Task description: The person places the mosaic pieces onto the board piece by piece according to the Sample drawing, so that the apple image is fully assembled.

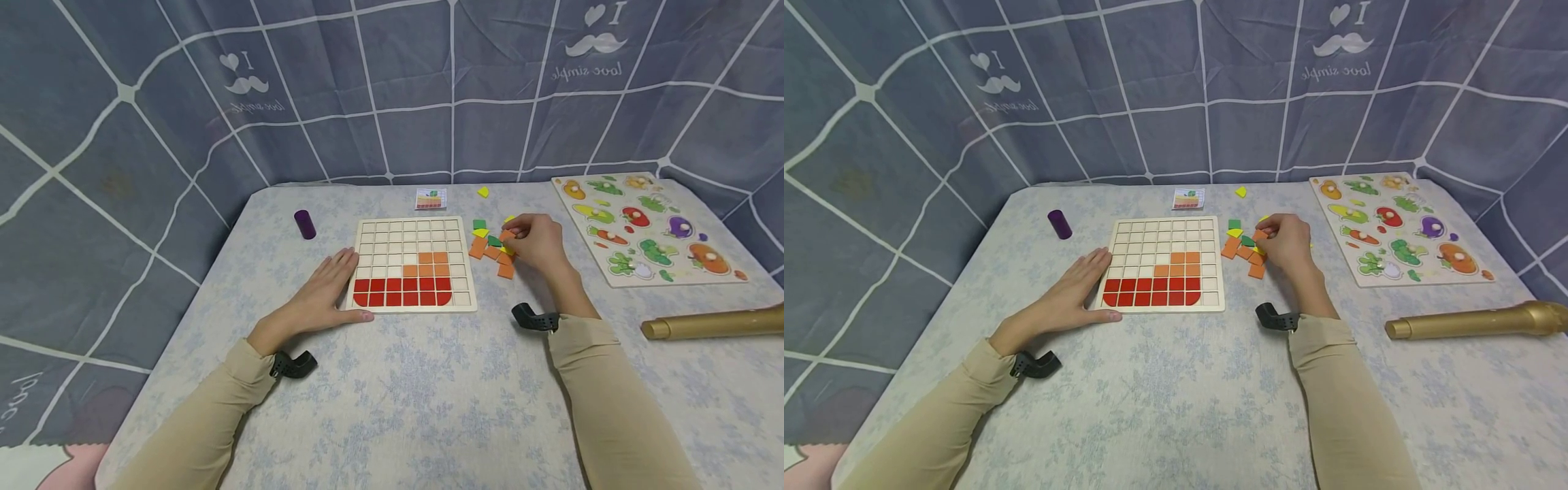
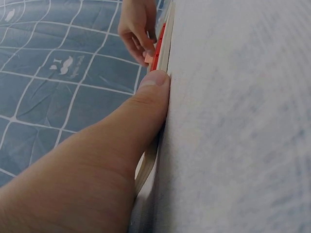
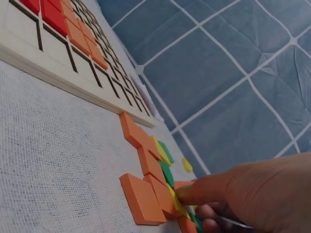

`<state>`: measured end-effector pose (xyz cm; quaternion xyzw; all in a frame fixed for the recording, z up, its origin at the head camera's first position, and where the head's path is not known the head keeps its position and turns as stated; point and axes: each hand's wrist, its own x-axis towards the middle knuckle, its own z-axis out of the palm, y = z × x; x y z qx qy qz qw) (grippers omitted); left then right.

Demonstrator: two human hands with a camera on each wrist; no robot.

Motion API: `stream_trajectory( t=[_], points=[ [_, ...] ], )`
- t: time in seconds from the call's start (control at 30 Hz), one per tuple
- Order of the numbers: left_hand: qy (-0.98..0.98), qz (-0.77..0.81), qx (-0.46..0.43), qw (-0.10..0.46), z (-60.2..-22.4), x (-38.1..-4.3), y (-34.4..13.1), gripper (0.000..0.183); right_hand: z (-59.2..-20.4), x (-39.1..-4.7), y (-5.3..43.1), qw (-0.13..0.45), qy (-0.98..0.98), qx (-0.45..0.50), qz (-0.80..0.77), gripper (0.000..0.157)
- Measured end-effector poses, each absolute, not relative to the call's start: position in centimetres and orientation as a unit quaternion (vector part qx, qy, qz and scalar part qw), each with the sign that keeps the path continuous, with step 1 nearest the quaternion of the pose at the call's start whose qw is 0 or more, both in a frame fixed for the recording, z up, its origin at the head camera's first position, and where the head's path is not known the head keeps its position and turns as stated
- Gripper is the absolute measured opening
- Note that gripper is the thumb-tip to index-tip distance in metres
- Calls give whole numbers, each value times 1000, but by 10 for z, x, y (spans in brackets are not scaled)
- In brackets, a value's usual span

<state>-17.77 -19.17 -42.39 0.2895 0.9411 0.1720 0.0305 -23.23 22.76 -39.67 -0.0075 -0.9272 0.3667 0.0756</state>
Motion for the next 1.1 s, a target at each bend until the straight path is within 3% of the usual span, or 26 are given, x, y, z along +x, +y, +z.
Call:
stream_trajectory(
  t=[0.37, 0.73, 1.1],
  points=[
    [940, 173, 292, 29, -424, -178, -193, 123, -393, -232, 216, 126, -908, 29, 398, 22],
    [940, 177, 291, 31, -424, -177, -193, 122, -390, -226, 160, 32, -891, 124, 435, 20],
    [941, 176, 288, 33, -422, -176, -191, 122, -400, -216, 136, 6, -886, 190, 423, 21]
  ],
)
